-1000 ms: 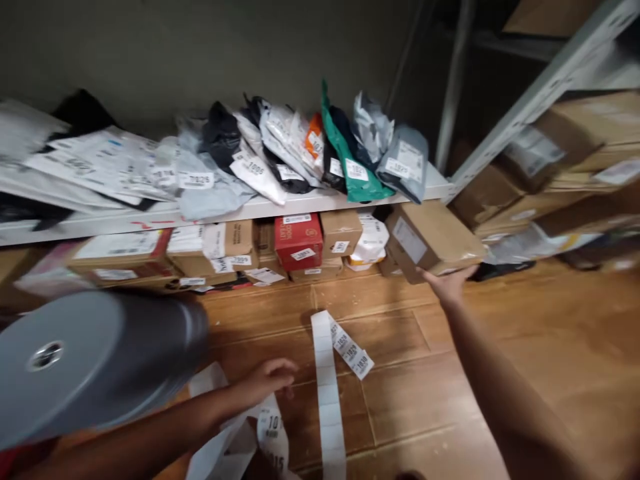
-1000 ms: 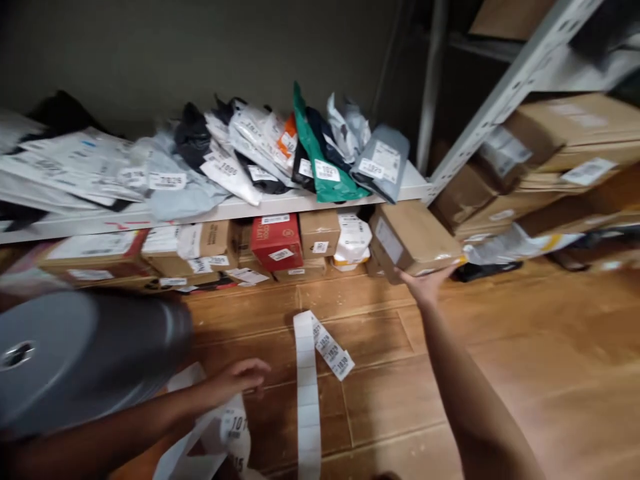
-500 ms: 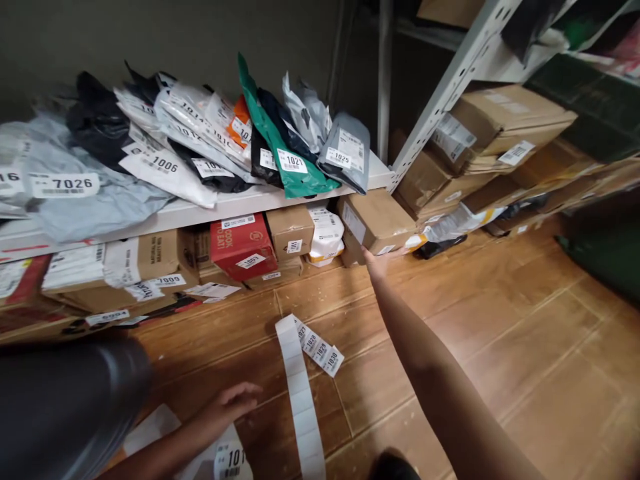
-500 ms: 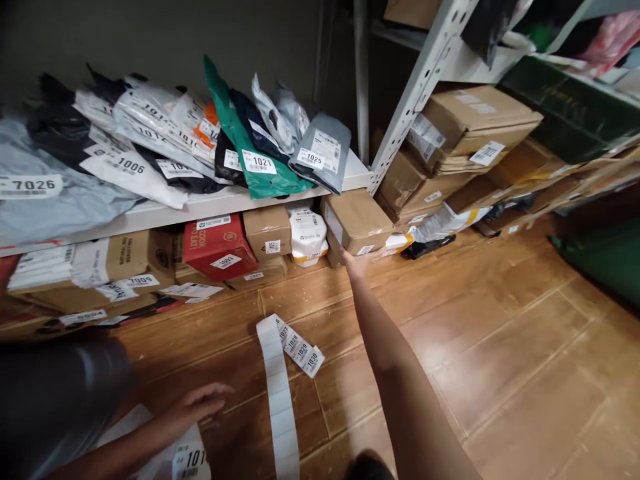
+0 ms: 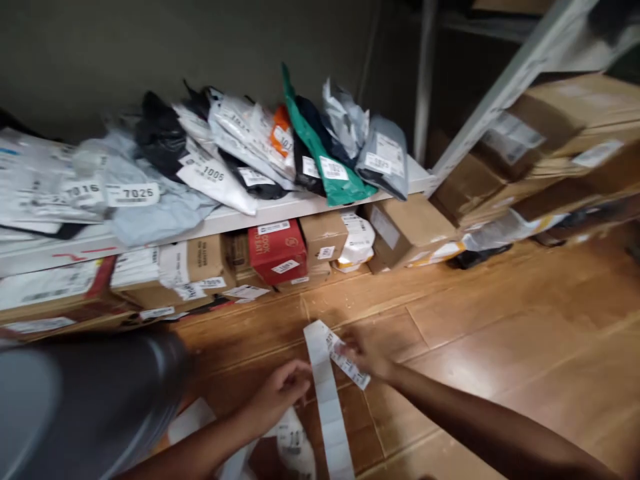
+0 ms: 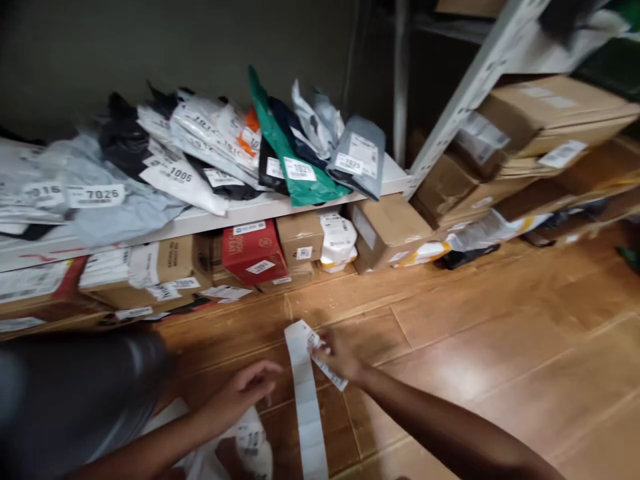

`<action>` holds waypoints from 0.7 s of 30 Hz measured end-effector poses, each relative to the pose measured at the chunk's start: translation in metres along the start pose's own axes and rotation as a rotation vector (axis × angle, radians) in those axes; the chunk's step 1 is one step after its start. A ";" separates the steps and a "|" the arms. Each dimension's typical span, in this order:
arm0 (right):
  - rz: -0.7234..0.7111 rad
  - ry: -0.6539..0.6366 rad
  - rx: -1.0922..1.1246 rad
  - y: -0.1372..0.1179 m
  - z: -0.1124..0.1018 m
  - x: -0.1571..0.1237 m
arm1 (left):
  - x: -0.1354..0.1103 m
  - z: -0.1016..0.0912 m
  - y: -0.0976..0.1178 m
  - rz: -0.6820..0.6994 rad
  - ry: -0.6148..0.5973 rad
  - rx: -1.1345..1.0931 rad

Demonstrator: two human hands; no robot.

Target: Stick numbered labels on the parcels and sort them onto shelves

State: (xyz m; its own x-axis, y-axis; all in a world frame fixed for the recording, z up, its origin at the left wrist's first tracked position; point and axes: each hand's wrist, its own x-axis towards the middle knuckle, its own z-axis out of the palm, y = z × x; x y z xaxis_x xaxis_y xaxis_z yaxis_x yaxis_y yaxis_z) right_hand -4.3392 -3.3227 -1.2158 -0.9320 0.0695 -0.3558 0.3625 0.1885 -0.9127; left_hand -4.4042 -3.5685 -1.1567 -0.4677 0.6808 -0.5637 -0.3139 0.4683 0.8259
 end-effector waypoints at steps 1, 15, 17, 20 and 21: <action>0.009 -0.259 0.018 -0.009 0.019 -0.019 | -0.002 0.001 0.017 0.041 0.020 0.036; 0.190 -0.249 0.334 -0.400 -0.005 -0.248 | -0.236 0.014 0.315 -0.013 0.114 -0.223; 0.178 -0.250 0.381 -0.483 -0.025 -0.295 | -0.304 0.011 0.376 0.032 -0.018 -0.115; 0.136 -0.320 0.420 -0.615 -0.056 -0.378 | -0.420 0.014 0.472 0.161 -0.074 0.203; 0.115 -0.324 0.419 -0.656 -0.066 -0.408 | -0.459 0.019 0.499 0.187 -0.052 0.328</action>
State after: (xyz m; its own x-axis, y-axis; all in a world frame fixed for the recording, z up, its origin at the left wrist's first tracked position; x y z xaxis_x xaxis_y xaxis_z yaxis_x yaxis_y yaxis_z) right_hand -4.1969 -3.4096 -0.4588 -0.8614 -0.2517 -0.4411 0.4939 -0.2135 -0.8429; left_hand -4.3307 -3.6363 -0.4861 -0.4469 0.7952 -0.4098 0.0580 0.4828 0.8738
